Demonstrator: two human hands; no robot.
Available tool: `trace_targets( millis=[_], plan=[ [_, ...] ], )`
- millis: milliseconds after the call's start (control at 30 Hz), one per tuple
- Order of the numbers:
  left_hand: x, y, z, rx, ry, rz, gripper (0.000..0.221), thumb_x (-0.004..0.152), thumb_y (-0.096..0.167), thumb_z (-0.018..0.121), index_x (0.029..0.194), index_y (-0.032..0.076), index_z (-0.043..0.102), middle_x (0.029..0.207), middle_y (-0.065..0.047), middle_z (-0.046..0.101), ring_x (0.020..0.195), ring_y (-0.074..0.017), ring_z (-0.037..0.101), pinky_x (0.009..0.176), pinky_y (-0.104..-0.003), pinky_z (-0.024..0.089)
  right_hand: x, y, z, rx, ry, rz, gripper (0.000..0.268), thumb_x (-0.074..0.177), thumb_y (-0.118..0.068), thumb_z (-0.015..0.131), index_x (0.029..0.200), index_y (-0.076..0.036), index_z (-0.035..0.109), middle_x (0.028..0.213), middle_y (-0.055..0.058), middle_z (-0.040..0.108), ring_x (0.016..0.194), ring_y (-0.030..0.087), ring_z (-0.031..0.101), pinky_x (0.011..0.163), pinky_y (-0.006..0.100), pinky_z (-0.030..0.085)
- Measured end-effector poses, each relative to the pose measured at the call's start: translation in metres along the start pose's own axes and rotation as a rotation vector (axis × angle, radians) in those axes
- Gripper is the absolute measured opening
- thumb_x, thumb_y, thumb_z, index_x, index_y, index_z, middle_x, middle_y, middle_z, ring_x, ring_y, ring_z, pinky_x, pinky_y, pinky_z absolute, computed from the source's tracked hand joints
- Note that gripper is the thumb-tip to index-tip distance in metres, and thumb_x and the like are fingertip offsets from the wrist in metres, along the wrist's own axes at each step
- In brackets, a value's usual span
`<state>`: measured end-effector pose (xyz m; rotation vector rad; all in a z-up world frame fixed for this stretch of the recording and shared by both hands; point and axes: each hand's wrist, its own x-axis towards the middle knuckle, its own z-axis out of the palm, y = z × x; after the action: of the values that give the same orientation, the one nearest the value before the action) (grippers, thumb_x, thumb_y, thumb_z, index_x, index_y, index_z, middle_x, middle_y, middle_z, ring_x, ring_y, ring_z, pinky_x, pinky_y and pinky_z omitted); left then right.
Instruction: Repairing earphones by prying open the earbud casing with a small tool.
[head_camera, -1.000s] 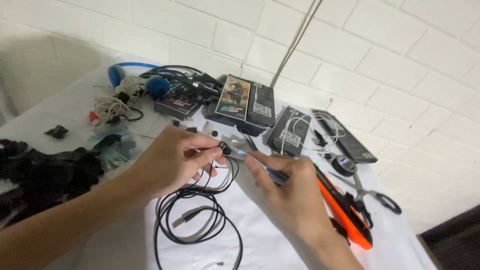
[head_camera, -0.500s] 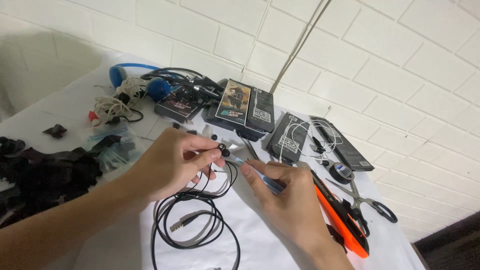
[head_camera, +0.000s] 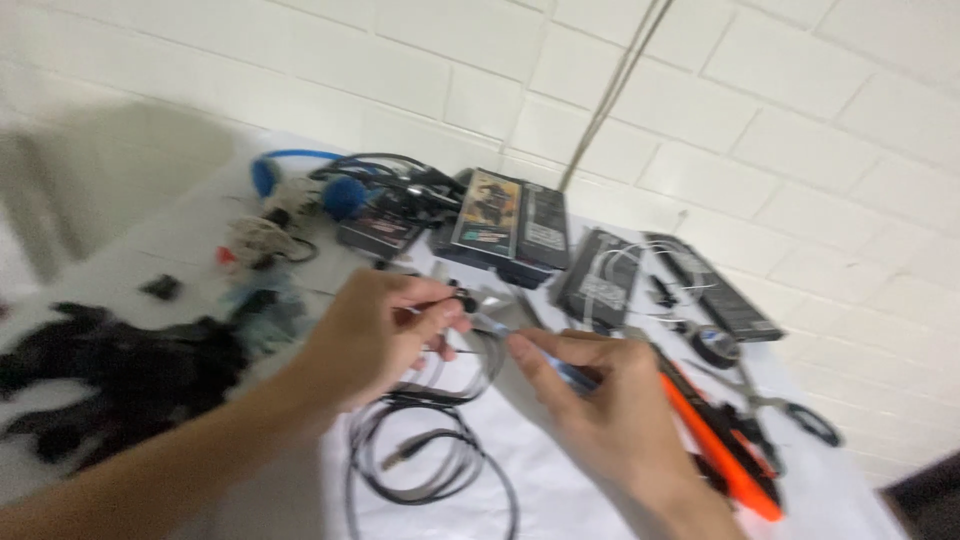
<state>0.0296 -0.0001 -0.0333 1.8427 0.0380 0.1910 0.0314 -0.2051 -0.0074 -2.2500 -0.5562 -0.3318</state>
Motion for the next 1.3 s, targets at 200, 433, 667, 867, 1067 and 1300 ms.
trace_targets(
  millis=[200, 433, 667, 867, 1067, 1300],
  plan=[
    [0.000, -0.010, -0.003, 0.005, -0.046, 0.221, 0.018, 0.094, 0.014, 0.070, 0.098, 0.000, 0.079, 0.083, -0.005, 0.084, 0.056, -0.0090, 0.074, 0.040, -0.020, 0.052, 0.000, -0.019, 0.000, -0.024, -0.028, 0.221, 0.032, 0.081, -0.032, 0.077, 0.106, -0.015, 0.088, 0.113, -0.002, 0.087, 0.098, 0.001, 0.078, 0.090, 0.018, 0.058],
    [-0.015, 0.019, -0.009, -0.059, -0.067, -0.008, 0.033, 0.095, 0.019, 0.067, 0.120, 0.000, 0.076, 0.095, -0.009, 0.084, 0.067, -0.0116, 0.075, 0.043, -0.020, 0.043, 0.001, -0.019, -0.001, 0.051, -0.095, 0.354, 0.029, 0.084, -0.023, 0.078, 0.109, -0.020, 0.092, 0.113, -0.010, 0.090, 0.088, -0.002, 0.069, 0.078, 0.018, 0.058],
    [-0.010, 0.018, -0.007, -0.075, -0.124, 0.062, 0.025, 0.095, 0.010, 0.065, 0.115, 0.001, 0.078, 0.100, -0.013, 0.084, 0.065, -0.0109, 0.073, 0.040, -0.016, 0.045, 0.000, -0.014, -0.002, 0.092, -0.165, 0.383, 0.027, 0.093, -0.023, 0.073, 0.104, -0.011, 0.095, 0.057, 0.012, 0.077, 0.040, 0.016, 0.039, 0.038, 0.029, 0.026],
    [-0.015, 0.033, -0.006, -0.024, -0.068, -0.111, 0.030, 0.093, 0.020, 0.067, 0.117, 0.009, 0.082, 0.096, -0.003, 0.085, 0.070, -0.0117, 0.076, 0.058, -0.023, 0.051, 0.000, -0.002, 0.000, -0.015, -0.092, 0.275, 0.060, 0.101, -0.041, 0.070, 0.052, -0.007, 0.066, 0.046, 0.002, 0.048, 0.045, 0.013, 0.034, 0.046, 0.031, 0.026],
    [-0.015, 0.031, -0.006, 0.089, -0.061, -0.037, 0.024, 0.098, 0.018, 0.064, 0.087, 0.007, 0.082, 0.093, -0.002, 0.081, 0.068, -0.0099, 0.076, 0.054, -0.022, 0.046, 0.001, -0.006, -0.003, 0.148, -0.109, 0.232, 0.030, 0.090, -0.027, 0.075, 0.111, -0.015, 0.093, 0.049, 0.005, 0.061, 0.039, 0.012, 0.035, 0.037, 0.028, 0.026],
    [-0.011, 0.023, -0.009, 0.012, -0.057, -0.005, 0.022, 0.096, 0.015, 0.065, 0.106, 0.002, 0.080, 0.084, -0.009, 0.079, 0.055, -0.0084, 0.059, 0.043, -0.022, 0.040, -0.005, -0.022, -0.004, 0.009, -0.099, 0.184, 0.029, 0.098, -0.025, 0.066, 0.117, -0.013, 0.083, 0.052, 0.010, 0.075, 0.028, 0.014, 0.035, 0.027, 0.030, 0.022]
  ],
)
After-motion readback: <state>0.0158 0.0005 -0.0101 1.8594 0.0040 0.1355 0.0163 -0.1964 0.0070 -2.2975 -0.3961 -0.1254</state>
